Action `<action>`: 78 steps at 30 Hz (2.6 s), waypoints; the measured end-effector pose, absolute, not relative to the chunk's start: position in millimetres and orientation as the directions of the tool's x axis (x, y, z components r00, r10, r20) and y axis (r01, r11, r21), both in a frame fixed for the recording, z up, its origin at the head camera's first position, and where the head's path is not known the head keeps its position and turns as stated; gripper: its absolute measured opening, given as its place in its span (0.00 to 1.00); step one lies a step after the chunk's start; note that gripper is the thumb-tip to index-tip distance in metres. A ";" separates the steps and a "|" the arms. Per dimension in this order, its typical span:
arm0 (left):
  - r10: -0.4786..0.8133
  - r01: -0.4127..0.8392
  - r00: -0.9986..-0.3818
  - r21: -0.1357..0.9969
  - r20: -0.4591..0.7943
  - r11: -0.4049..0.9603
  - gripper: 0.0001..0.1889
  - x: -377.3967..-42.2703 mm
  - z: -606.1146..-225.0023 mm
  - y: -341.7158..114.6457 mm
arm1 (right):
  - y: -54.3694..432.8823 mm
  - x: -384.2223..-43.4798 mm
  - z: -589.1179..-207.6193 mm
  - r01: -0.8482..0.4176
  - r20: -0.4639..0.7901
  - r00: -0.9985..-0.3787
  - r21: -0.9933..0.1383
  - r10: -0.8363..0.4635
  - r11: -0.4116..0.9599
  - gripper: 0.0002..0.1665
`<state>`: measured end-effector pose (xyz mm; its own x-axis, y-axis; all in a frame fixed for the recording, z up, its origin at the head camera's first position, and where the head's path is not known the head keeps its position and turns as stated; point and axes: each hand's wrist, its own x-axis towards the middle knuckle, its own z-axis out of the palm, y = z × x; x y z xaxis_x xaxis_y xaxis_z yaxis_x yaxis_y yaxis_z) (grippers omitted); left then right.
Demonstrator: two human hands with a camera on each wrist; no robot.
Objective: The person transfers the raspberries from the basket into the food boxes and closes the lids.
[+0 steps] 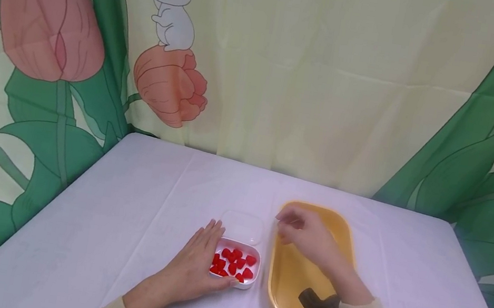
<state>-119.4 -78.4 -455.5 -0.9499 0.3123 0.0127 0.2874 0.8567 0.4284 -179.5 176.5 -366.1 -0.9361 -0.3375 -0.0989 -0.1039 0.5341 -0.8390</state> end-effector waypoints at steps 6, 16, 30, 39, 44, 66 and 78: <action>0.308 0.284 -0.951 0.424 0.013 0.860 0.58 -118.6 -455.9 -78.5 | 182.7 -182.1 -370.3 -0.068 -0.108 -0.953 -0.834 -0.283 0.547 0.17; 0.302 0.281 -0.953 0.422 0.017 0.862 0.58 -118.0 -455.2 -77.5 | 190.7 -186.3 -377.7 0.003 -0.148 -0.966 -0.828 -0.214 0.561 0.18; 0.312 0.302 -0.949 0.383 0.039 0.873 0.58 -117.8 -455.3 -78.3 | 198.1 -192.5 -398.3 0.080 -0.201 -0.969 -0.807 -0.145 0.585 0.18; 0.316 0.301 -0.948 0.380 0.025 0.875 0.58 -117.7 -453.7 -78.6 | 197.1 -197.9 -407.6 0.080 -0.213 -0.964 -0.805 -0.160 0.588 0.18; 0.323 0.311 -0.946 0.375 0.033 0.873 0.57 -118.2 -454.4 -78.6 | 194.6 -200.1 -411.4 0.089 -0.223 -0.962 -0.804 -0.159 0.589 0.18; 0.317 0.298 -0.948 0.393 0.017 0.870 0.59 -119.1 -455.7 -79.2 | 187.9 -214.7 -426.7 0.128 -0.246 -0.963 -0.779 -0.112 0.614 0.16; 0.339 0.321 -0.940 0.401 0.028 0.858 0.58 -119.2 -455.3 -80.1 | 184.2 -214.1 -426.1 0.126 -0.244 -0.963 -0.778 -0.111 0.616 0.16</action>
<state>-119.2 -80.1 -455.3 -0.9404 0.3389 0.0279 0.3211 0.8582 0.4005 -214.1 184.2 -426.1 -0.9635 -0.1108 -0.2438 0.1259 0.6158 -0.7777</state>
